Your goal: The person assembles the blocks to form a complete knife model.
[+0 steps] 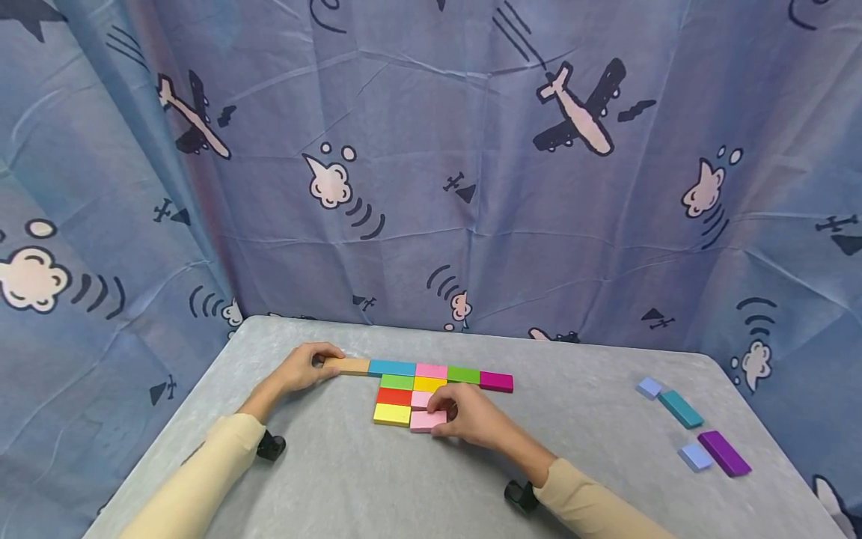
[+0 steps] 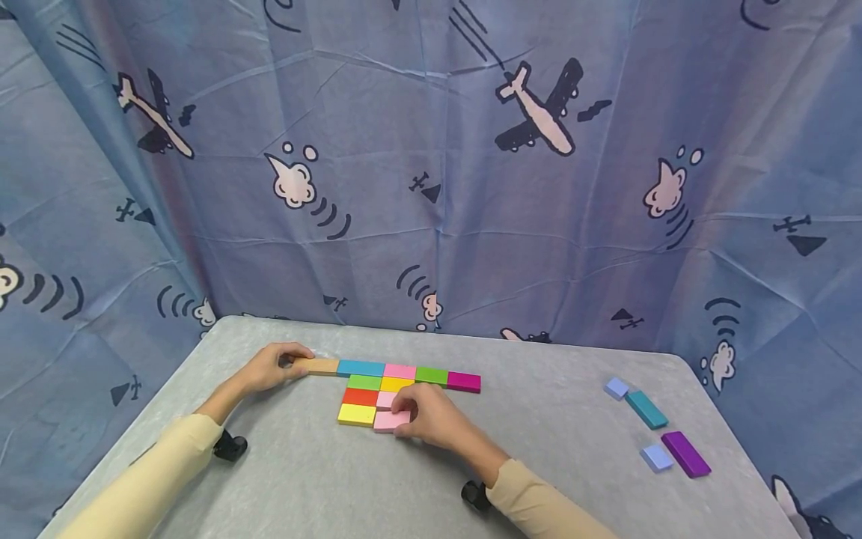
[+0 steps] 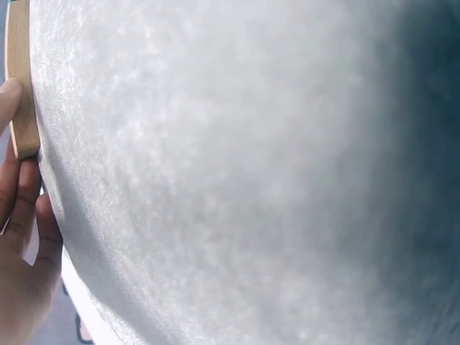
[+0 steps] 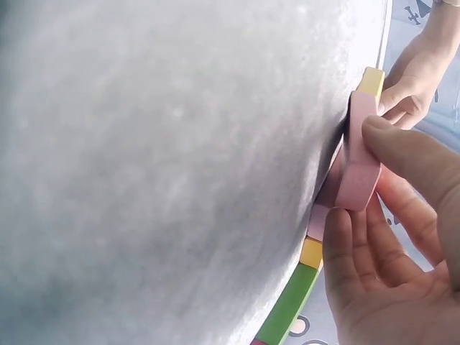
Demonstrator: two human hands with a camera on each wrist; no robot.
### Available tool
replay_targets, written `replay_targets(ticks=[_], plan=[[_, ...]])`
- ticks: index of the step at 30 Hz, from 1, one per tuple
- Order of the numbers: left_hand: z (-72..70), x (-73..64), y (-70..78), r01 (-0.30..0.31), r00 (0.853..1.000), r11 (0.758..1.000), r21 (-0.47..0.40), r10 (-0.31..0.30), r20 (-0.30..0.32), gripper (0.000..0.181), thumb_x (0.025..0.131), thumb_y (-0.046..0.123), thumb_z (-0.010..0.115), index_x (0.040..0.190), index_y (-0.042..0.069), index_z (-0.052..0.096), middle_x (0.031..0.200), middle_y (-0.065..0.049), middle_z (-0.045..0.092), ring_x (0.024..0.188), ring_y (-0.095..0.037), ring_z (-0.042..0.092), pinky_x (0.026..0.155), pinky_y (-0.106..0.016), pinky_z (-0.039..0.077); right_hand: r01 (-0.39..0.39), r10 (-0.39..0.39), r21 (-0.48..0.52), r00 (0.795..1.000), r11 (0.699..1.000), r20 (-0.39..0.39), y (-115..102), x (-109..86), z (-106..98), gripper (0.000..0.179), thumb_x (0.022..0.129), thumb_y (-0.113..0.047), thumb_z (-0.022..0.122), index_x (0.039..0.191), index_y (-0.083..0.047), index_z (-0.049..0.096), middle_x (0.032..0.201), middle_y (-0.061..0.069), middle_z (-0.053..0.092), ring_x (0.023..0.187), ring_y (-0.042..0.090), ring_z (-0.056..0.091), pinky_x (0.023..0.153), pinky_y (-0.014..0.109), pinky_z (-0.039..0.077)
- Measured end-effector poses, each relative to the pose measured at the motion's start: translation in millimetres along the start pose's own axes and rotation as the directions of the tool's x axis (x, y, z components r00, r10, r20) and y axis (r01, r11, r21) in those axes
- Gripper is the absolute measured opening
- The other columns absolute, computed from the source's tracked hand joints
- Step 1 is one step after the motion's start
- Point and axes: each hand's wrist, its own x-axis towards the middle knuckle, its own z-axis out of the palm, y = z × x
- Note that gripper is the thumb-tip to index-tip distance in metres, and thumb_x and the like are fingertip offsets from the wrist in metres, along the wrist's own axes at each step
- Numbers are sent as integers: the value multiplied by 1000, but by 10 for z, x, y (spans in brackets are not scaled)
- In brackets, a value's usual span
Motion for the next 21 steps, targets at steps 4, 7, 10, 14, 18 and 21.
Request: replay_targets(ticks=[4, 7, 10, 14, 18, 21], plan=[[8, 1, -3, -2, 1000, 1000, 2, 2, 2, 21, 91, 6, 77, 112, 7, 75, 113, -8, 68, 96, -23, 59, 87, -45, 47, 4, -4, 3, 1000, 1000, -10, 7, -13, 5, 28, 76, -8, 91, 98, -10, 74, 88, -3, 65, 83, 19, 57, 74, 30, 49], [11, 0, -3, -2, 1000, 1000, 1, 2, 2, 21, 91, 6, 77, 112, 7, 75, 112, -8, 68, 97, -23, 60, 88, -46, 48, 11, -11, 18, 1000, 1000, -20, 19, -31, 4, 28, 76, -7, 91, 98, -9, 74, 88, -2, 65, 83, 20, 58, 75, 31, 51], [9, -3, -2, -3, 1000, 1000, -5, 3, 2, 21, 91, 6, 77, 112, 7, 75, 113, -8, 68, 97, -23, 60, 88, -46, 48, 18, -17, 35, 999, 999, -31, 42, -56, -4, 26, 77, -5, 90, 97, -8, 74, 88, -1, 64, 83, 22, 59, 74, 32, 52], [0, -6, 2, -6, 1000, 1000, -12, 6, 5, 21, 91, 6, 77, 112, 7, 75, 113, -9, 68, 98, -24, 60, 88, -46, 47, 11, -10, 40, 999, 999, -37, 67, -84, -20, 24, 78, -3, 88, 96, -8, 73, 87, 0, 63, 82, 22, 59, 73, 31, 52], [-7, -7, 12, -5, 1000, 1000, -13, 5, 7, 21, 91, 5, 77, 112, 6, 75, 113, -8, 68, 97, -24, 60, 88, -46, 47, -6, 7, 46, 1000, 999, -31, 64, -94, -30, 22, 79, -4, 88, 95, -8, 74, 87, 0, 63, 81, 22, 60, 73, 29, 52], [-9, -6, 19, -7, 1000, 1000, -11, 7, 9, 21, 91, 5, 76, 112, 6, 74, 112, -8, 68, 97, -23, 59, 87, -46, 47, -14, 16, 54, 1000, 998, -27, 58, -92, -28, 21, 79, -4, 88, 95, -8, 73, 88, 0, 63, 80, 21, 60, 73, 29, 53]])
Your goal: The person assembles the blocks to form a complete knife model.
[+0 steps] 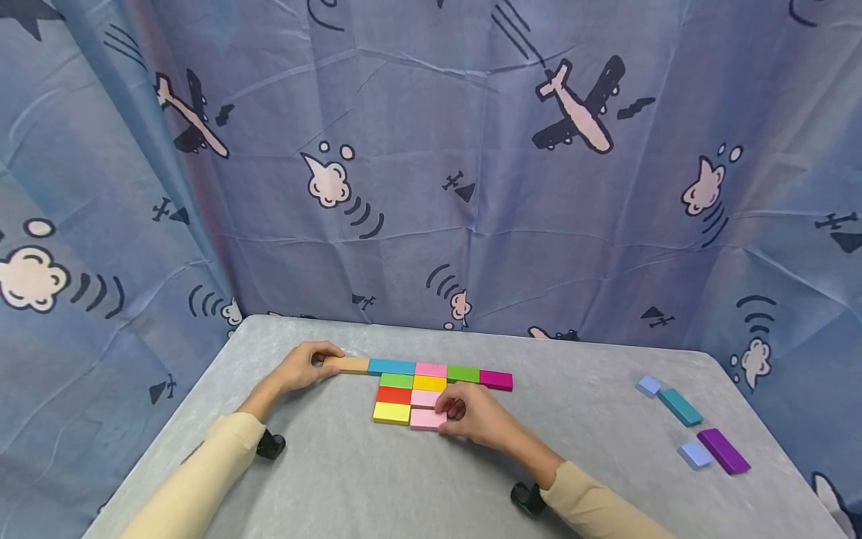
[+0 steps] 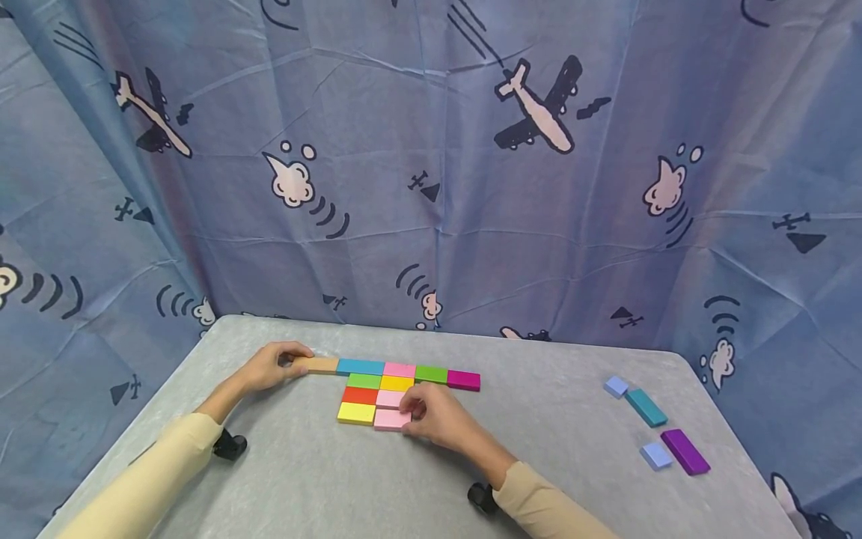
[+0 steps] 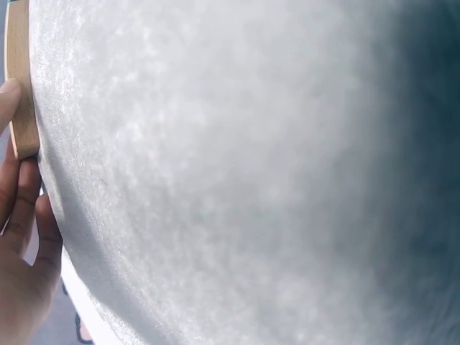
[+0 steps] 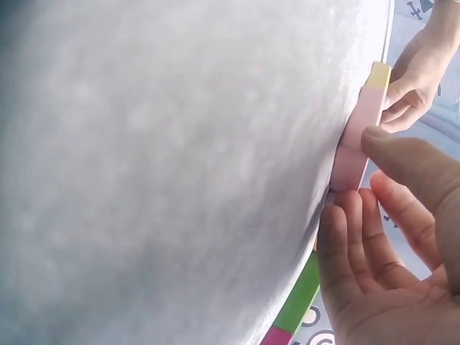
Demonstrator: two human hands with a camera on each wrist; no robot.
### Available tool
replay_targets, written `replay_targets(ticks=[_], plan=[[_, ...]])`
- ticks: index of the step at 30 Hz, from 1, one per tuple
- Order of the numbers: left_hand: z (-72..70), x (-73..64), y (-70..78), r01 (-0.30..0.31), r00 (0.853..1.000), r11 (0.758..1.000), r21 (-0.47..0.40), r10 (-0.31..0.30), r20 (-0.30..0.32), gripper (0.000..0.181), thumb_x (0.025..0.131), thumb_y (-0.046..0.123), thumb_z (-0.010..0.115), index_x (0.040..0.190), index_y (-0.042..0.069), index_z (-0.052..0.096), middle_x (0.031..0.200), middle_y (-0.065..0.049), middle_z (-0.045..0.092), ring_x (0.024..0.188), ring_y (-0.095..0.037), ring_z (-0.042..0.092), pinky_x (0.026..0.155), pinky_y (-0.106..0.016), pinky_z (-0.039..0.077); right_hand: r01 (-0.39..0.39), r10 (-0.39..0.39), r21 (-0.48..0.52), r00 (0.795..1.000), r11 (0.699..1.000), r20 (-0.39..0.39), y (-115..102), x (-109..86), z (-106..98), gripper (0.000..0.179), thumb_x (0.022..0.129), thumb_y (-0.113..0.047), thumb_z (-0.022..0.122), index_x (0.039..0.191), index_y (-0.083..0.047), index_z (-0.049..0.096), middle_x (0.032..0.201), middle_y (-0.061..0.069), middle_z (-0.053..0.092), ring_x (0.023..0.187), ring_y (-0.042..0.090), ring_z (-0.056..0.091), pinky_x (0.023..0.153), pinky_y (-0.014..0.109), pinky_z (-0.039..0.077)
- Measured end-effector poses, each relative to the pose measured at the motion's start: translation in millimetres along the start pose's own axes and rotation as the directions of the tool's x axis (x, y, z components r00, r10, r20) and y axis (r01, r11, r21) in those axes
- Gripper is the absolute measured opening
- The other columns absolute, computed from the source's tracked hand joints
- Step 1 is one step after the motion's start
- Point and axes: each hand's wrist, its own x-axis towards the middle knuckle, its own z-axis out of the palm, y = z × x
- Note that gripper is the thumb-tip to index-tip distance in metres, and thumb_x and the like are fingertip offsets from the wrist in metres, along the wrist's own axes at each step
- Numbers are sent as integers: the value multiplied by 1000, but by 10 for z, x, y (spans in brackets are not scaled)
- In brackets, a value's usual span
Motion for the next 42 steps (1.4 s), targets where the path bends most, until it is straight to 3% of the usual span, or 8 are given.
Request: replay_targets(ticks=[16, 27, 34, 42], plan=[[5, 3, -13, 6, 1000, 1000, 3, -6, -1, 21, 91, 5, 77, 112, 7, 75, 112, -8, 68, 96, -23, 59, 87, -46, 48, -9, 9, -14, 999, 1000, -36, -3, 32, 29, 21, 78, -3, 88, 89, -7, 70, 82, 4, 62, 74, 18, 58, 67, 27, 52], [12, 2, -10, -23, 1000, 1000, 8, 23, -5, 21, 91, 5, 77, 112, 6, 74, 111, -9, 68, 96, -24, 60, 87, -46, 48, -9, 11, 45, 999, 999, -41, 25, 15, 15, 23, 77, -2, 89, 90, -4, 70, 82, 5, 64, 73, 18, 59, 67, 26, 53], [18, 0, -25, -39, 999, 999, 6, 39, -7, 21, 91, 4, 76, 112, 5, 74, 112, -9, 68, 97, -24, 60, 87, -46, 48, -25, 29, 112, 999, 993, -36, 101, -123, -207, 22, 81, -3, 86, 97, -2, 71, 91, 8, 66, 79, 20, 63, 71, 28, 55], [9, -6, -22, -29, 1000, 1000, 9, 29, -11, 21, 91, 5, 77, 111, 6, 74, 111, -8, 68, 96, -24, 60, 86, -46, 48, -42, 52, 169, 997, 985, -54, 352, -472, -618, 25, 84, -3, 84, 103, 4, 69, 96, 14, 67, 83, 24, 63, 74, 29, 54]])
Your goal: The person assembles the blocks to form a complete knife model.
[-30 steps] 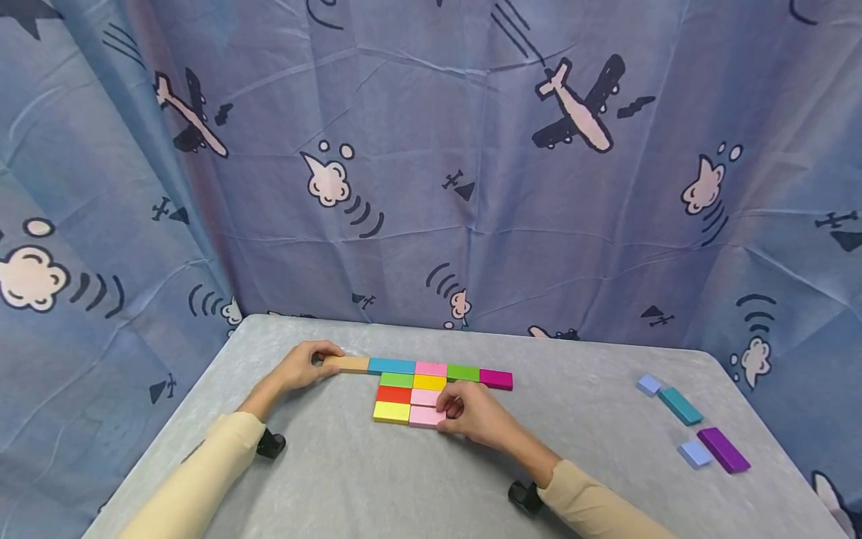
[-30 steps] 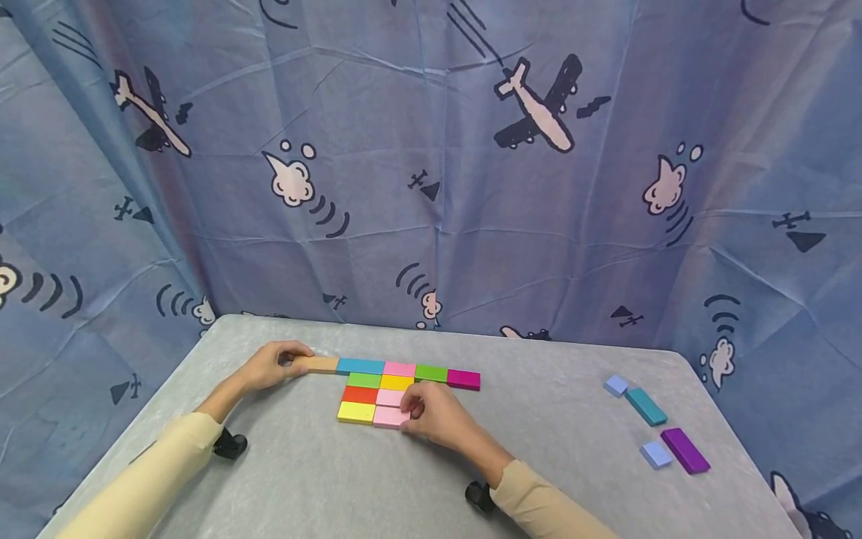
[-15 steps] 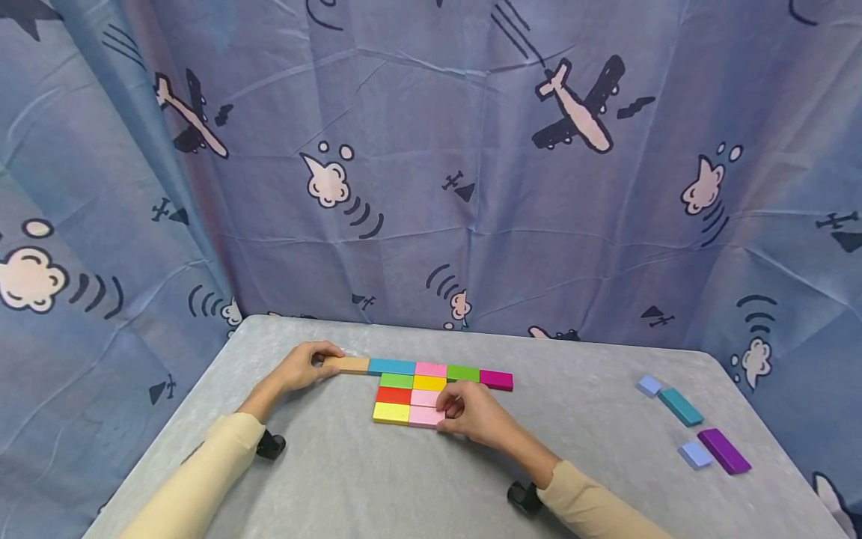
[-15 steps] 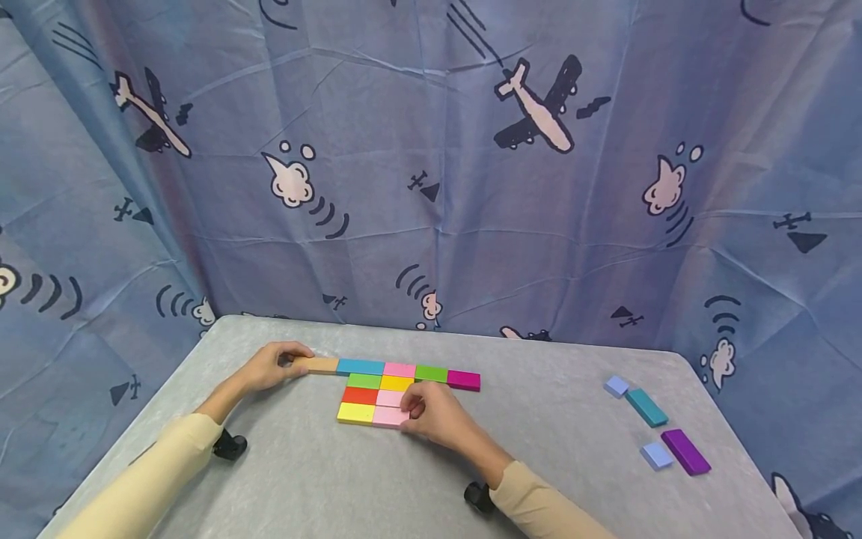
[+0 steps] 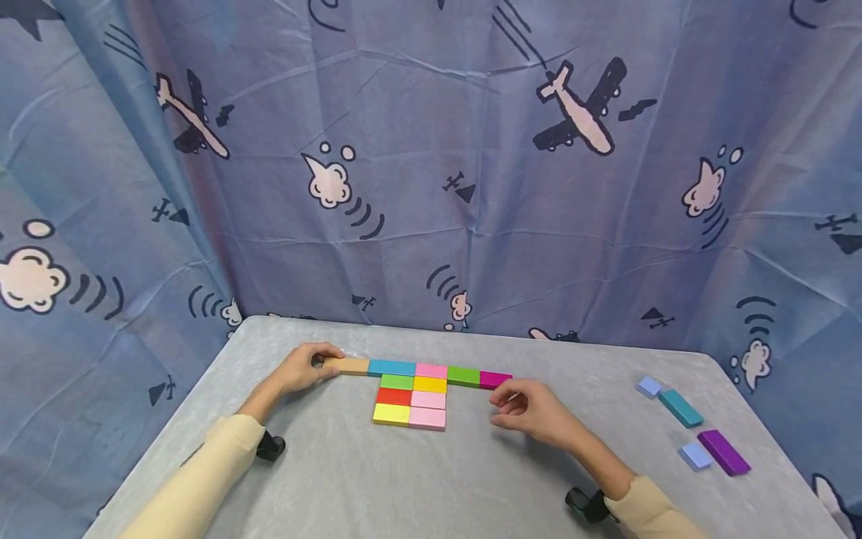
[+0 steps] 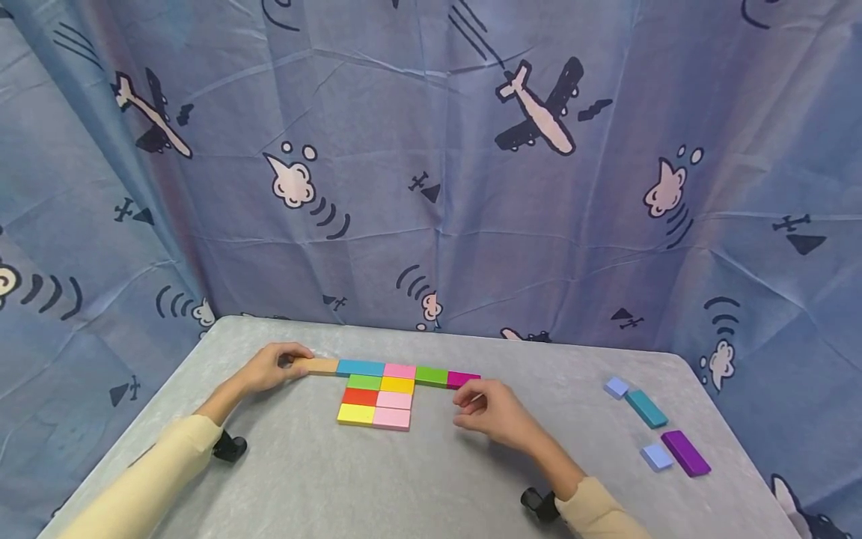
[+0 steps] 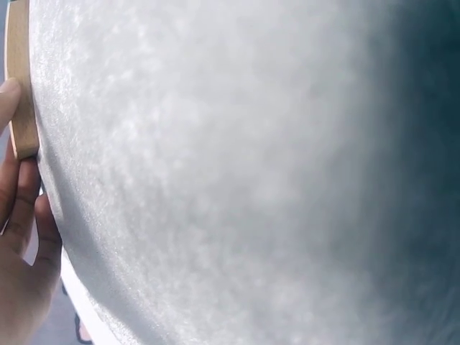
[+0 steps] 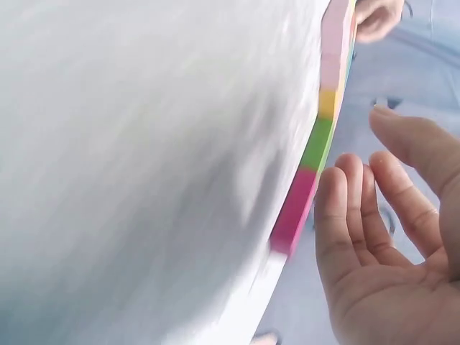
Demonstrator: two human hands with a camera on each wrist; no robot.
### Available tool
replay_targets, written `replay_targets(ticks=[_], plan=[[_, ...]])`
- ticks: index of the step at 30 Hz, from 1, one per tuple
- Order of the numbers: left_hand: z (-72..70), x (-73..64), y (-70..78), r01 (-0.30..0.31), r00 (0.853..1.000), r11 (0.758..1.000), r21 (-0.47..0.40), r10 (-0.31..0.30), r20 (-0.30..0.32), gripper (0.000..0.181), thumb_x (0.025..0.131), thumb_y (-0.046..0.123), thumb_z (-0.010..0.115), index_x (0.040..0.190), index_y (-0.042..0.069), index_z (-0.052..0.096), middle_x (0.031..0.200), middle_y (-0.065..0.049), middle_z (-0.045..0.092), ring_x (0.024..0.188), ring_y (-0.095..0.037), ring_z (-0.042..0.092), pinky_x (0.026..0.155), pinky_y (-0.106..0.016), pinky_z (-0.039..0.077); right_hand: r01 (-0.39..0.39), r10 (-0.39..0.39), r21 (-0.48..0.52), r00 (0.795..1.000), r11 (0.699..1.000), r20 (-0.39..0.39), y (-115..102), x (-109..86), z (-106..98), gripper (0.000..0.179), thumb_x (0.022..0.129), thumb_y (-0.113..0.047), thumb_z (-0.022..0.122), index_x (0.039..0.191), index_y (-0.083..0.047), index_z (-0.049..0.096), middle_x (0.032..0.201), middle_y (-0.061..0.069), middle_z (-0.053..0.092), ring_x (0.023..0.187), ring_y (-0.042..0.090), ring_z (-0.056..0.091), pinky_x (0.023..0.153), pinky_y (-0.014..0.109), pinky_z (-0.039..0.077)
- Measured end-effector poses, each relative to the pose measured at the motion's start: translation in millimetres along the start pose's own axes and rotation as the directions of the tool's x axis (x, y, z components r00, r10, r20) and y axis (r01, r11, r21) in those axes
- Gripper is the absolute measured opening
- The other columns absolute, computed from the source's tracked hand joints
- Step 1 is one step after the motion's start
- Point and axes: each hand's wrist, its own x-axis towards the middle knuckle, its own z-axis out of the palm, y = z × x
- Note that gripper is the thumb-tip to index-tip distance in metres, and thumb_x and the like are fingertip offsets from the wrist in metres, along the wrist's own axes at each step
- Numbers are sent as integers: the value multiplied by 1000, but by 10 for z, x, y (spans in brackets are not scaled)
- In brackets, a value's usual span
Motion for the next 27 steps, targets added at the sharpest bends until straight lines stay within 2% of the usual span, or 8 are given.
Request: replay_targets(ticks=[10, 18, 27], plan=[[7, 0, 0, 13, 1000, 1000, 2, -13, -1, 20, 91, 5, 77, 111, 7, 75, 111, -8, 68, 95, -23, 59, 87, -46, 48, -36, 34, -26, 997, 999, -64, 330, -438, -510, 24, 87, -9, 81, 106, 3, 70, 101, 15, 68, 86, 21, 67, 73, 29, 55], [6, -2, 8, 1, 1000, 1000, -4, -1, -2, 21, 90, 4, 77, 111, 6, 74, 112, -9, 68, 96, -24, 59, 87, -46, 48, -21, 12, -73, 993, 997, -118, 515, -732, -795, 22, 90, -8, 78, 107, 3, 69, 102, 15, 67, 85, 18, 68, 71, 29, 55], [12, 1, 10, 15, 1000, 1000, -1, -15, -6, 21, 90, 3, 77, 111, 6, 75, 111, -9, 68, 95, -24, 60, 87, -46, 48, -119, 100, -95, 978, 988, -185, 606, -1016, -1049, 26, 91, -6, 77, 111, 8, 68, 103, 18, 69, 85, 14, 69, 68, 29, 56]])
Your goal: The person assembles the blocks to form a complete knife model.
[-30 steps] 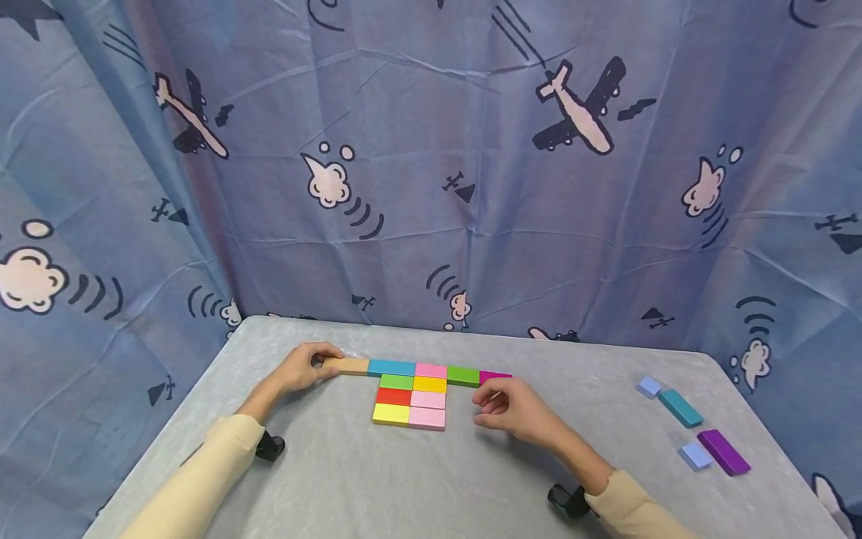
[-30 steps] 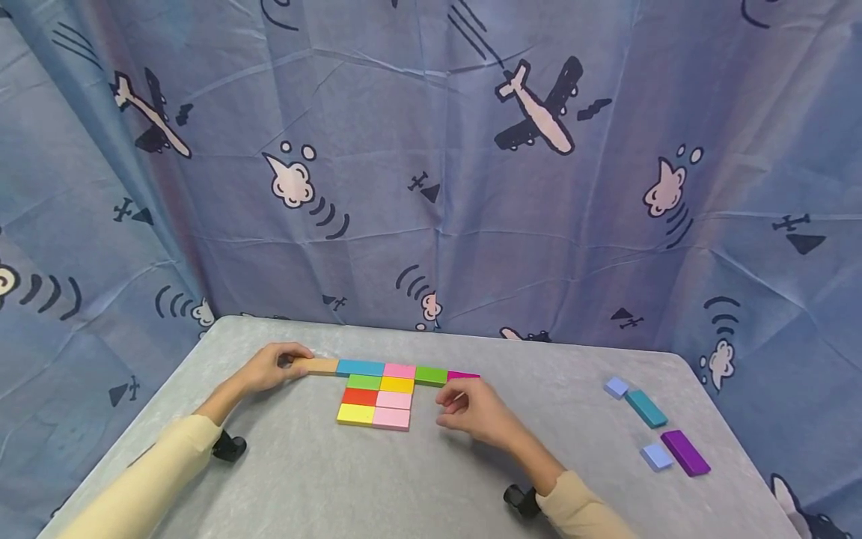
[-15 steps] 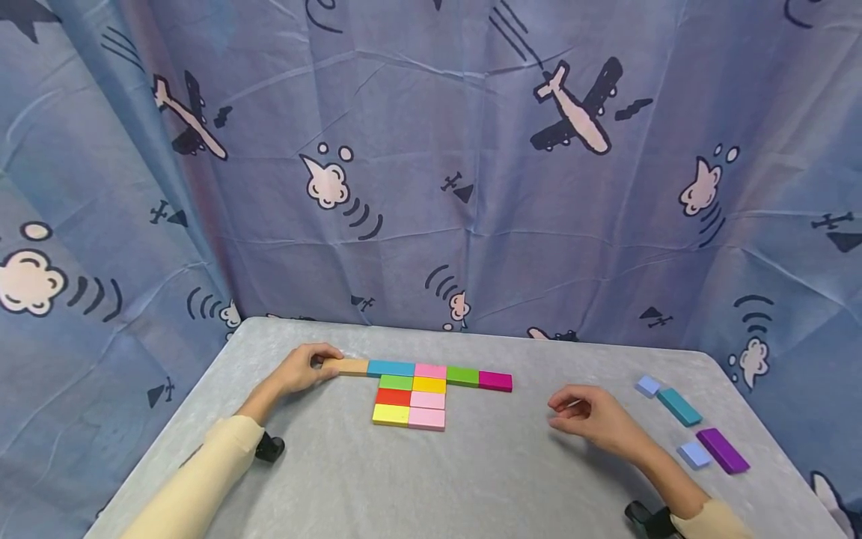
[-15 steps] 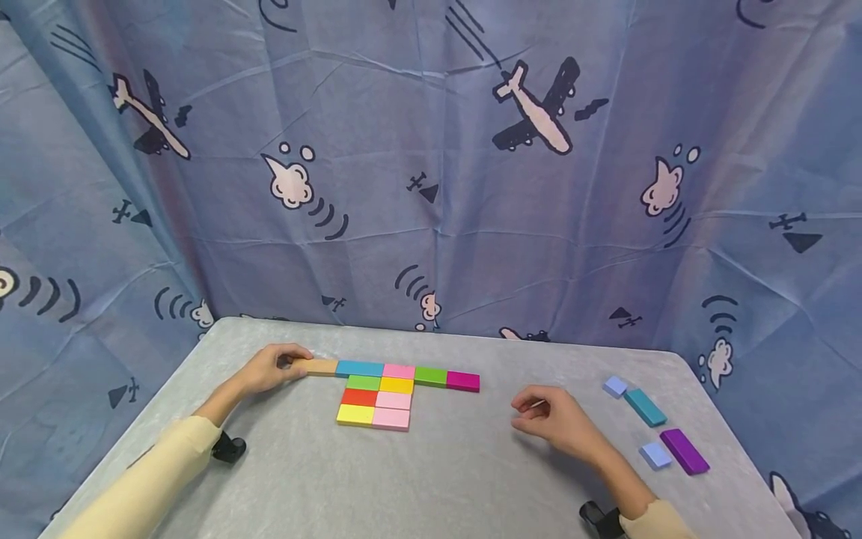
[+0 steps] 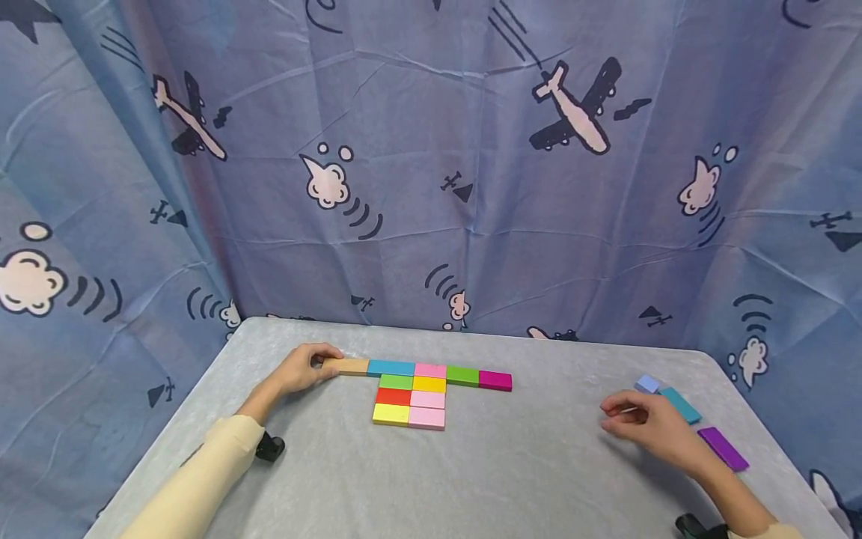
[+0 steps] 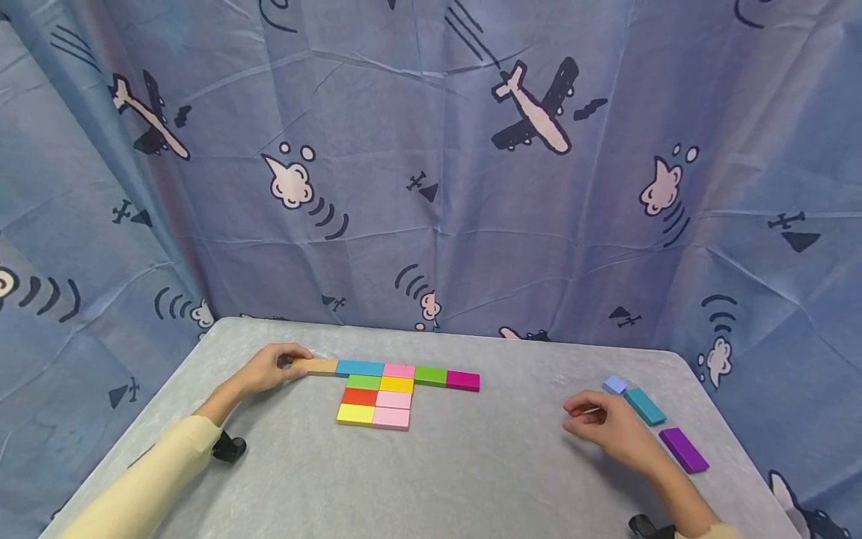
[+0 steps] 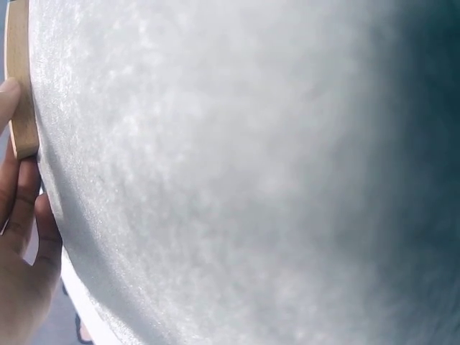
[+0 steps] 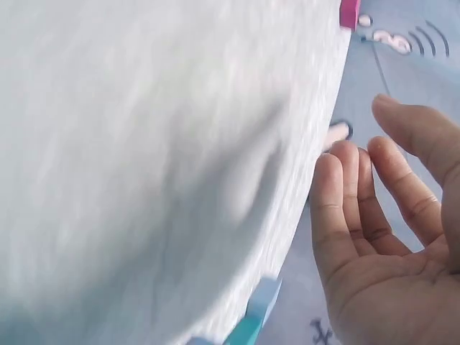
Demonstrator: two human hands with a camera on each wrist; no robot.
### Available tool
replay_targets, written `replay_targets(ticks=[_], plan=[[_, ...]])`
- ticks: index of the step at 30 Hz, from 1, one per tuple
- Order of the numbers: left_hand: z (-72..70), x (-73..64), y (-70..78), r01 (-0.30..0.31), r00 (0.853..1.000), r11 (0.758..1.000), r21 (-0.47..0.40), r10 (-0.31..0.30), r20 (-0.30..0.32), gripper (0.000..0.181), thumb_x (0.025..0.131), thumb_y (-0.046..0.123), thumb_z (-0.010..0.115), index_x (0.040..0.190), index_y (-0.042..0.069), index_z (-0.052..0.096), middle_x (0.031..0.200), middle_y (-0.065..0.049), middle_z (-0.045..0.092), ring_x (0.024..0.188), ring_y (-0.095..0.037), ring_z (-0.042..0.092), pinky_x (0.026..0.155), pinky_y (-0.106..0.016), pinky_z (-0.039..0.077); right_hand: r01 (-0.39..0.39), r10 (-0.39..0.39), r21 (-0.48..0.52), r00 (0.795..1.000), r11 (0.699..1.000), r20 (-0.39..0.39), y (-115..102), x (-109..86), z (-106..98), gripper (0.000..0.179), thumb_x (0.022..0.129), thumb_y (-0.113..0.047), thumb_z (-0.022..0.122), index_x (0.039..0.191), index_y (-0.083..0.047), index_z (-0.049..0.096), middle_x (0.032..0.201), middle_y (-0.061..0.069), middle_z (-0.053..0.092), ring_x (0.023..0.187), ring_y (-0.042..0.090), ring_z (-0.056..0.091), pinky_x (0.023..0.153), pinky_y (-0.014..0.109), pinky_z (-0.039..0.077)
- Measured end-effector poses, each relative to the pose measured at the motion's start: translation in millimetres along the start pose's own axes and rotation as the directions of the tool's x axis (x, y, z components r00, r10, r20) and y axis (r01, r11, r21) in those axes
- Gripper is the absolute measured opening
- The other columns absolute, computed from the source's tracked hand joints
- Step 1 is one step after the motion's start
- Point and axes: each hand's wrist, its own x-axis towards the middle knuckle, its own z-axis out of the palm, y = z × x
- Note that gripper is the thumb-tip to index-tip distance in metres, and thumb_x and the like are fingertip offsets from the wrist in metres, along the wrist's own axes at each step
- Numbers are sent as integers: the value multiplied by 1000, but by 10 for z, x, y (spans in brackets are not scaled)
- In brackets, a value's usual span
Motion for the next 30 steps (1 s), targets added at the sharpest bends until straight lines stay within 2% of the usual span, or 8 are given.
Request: replay_targets(ticks=[3, 8, 12, 18, 23, 25, 27, 30], plan=[[2, -4, -6, -2, 1000, 1000, -2, 2, -3, 21, 90, 3, 77, 111, 6, 74, 111, -9, 68, 95, -24, 60, 86, -46, 48, -39, 38, -17, 999, 999, -28, 37, -53, -119, 29, 91, -6, 77, 113, 10, 67, 106, 21, 68, 86, 13, 69, 68, 30, 57], [1, -4, -16, -7, 1000, 1000, -7, 7, -3, 21, 90, 4, 77, 111, 6, 74, 111, -9, 68, 95, -23, 60, 86, -45, 48, -125, 115, -102, 988, 987, -98, 140, -118, -342, 34, 92, -12, 78, 116, 9, 67, 111, 22, 68, 84, 10, 68, 67, 30, 56], [-1, -1, -24, -16, 1000, 1000, -13, 16, 0, 21, 90, 4, 77, 111, 6, 74, 111, -9, 68, 95, -23, 60, 86, -45, 48, -118, 95, -141, 983, 983, -158, 274, -188, -509, 32, 92, -12, 77, 115, 8, 68, 108, 21, 69, 81, 9, 68, 65, 29, 56], [-3, 5, -30, -14, 1000, 1000, -13, 14, 2, 21, 90, 4, 77, 111, 6, 74, 111, -8, 68, 96, -23, 60, 87, -46, 48, -115, 78, -176, 975, 978, -207, 484, -272, -744, 34, 93, -14, 77, 116, 9, 67, 103, 14, 71, 82, 3, 66, 66, 25, 54], [-1, 6, -27, -8, 1000, 1000, -10, 8, 4, 21, 91, 5, 77, 112, 7, 75, 112, -8, 68, 96, -23, 60, 87, -46, 48, -170, 113, -250, 967, 953, -229, 617, -268, -848, 43, 91, -20, 80, 118, 10, 66, 109, 24, 68, 81, -5, 59, 65, 20, 52], [0, 3, -24, -5, 1000, 1000, -11, 5, 3, 21, 91, 5, 77, 112, 7, 75, 112, -8, 68, 96, -23, 60, 87, -47, 48, -198, 136, -281, 965, 939, -226, 653, -246, -876, 49, 91, -25, 81, 120, 11, 65, 113, 28, 65, 85, 3, 62, 66, 20, 52], [1, 0, -22, -4, 1000, 1000, -12, 4, 2, 21, 91, 5, 77, 112, 7, 75, 112, -9, 68, 96, -23, 60, 88, -47, 48, -215, 153, -302, 965, 929, -215, 684, -224, -898, 55, 89, -28, 82, 123, 12, 63, 118, 32, 63, 92, 17, 66, 66, 20, 52], [4, -3, -23, -3, 1000, 1000, -9, 3, 1, 21, 91, 5, 77, 112, 6, 75, 113, -9, 68, 97, -24, 60, 88, -47, 48, -216, 167, -320, 970, 922, -175, 739, -193, -918, 64, 88, -31, 83, 128, 13, 59, 123, 34, 59, 102, 42, 63, 68, 22, 51]])
